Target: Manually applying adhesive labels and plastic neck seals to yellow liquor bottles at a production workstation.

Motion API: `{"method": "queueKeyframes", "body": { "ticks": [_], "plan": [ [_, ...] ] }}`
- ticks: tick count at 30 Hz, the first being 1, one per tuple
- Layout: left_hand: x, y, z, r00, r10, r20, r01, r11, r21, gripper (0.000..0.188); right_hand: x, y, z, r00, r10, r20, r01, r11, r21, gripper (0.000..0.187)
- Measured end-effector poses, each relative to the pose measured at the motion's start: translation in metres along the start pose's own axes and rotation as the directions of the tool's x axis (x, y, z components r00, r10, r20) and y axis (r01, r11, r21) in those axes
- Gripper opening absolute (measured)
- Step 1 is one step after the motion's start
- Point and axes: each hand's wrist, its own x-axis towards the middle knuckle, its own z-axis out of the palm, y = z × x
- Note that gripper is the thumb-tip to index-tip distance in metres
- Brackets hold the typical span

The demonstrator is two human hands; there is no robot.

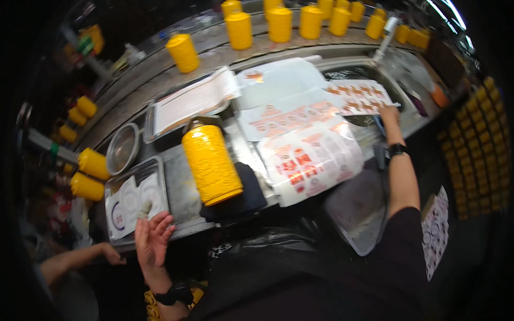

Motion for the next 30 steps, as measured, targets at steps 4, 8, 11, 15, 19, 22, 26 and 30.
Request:
{"method": "queueKeyframes", "body": {
  "ticks": [4,8,11,15,19,22,26,30],
  "plan": [
    [-0.002,0.005,0.000,0.999,-0.033,0.022,0.034,0.999,-0.029,0.044,0.012,0.017,0.018,0.992,-0.032,-0.123,0.056,0.979,0.196,0.042],
    [-0.007,0.009,0.005,0.998,-0.060,0.009,0.060,0.997,-0.045,0.045,0.045,0.036,0.037,0.989,-0.147,-0.024,0.149,0.965,0.216,0.036],
    [-0.011,0.011,0.007,0.999,-0.044,-0.004,0.044,0.998,-0.055,0.046,0.048,0.030,0.048,0.941,-0.336,-0.041,0.319,0.839,0.441,0.032],
    [-0.014,0.009,0.007,0.998,-0.059,0.006,0.059,0.996,-0.062,0.044,0.005,-0.026,0.043,0.911,-0.408,0.060,0.256,0.674,0.693,0.031],
    [-0.011,0.006,0.004,0.997,-0.077,0.013,0.077,0.994,-0.074,0.040,-0.070,-0.111,0.020,0.853,-0.518,0.071,0.270,0.554,0.788,0.031],
    [-0.007,0.004,0.002,0.996,-0.092,0.012,0.093,0.992,-0.089,0.038,-0.123,-0.168,-0.007,0.839,-0.537,0.083,0.282,0.562,0.778,0.030],
    [0.000,0.003,-0.003,0.993,-0.118,0.009,0.119,0.989,-0.094,0.037,-0.179,-0.227,-0.036,0.811,-0.574,0.115,0.298,0.573,0.763,0.029],
    [0.011,0.005,-0.007,0.989,-0.151,0.009,0.151,0.981,-0.121,0.042,-0.218,-0.269,-0.052,0.778,-0.612,0.143,0.320,0.581,0.748,0.027]
  ]
}}
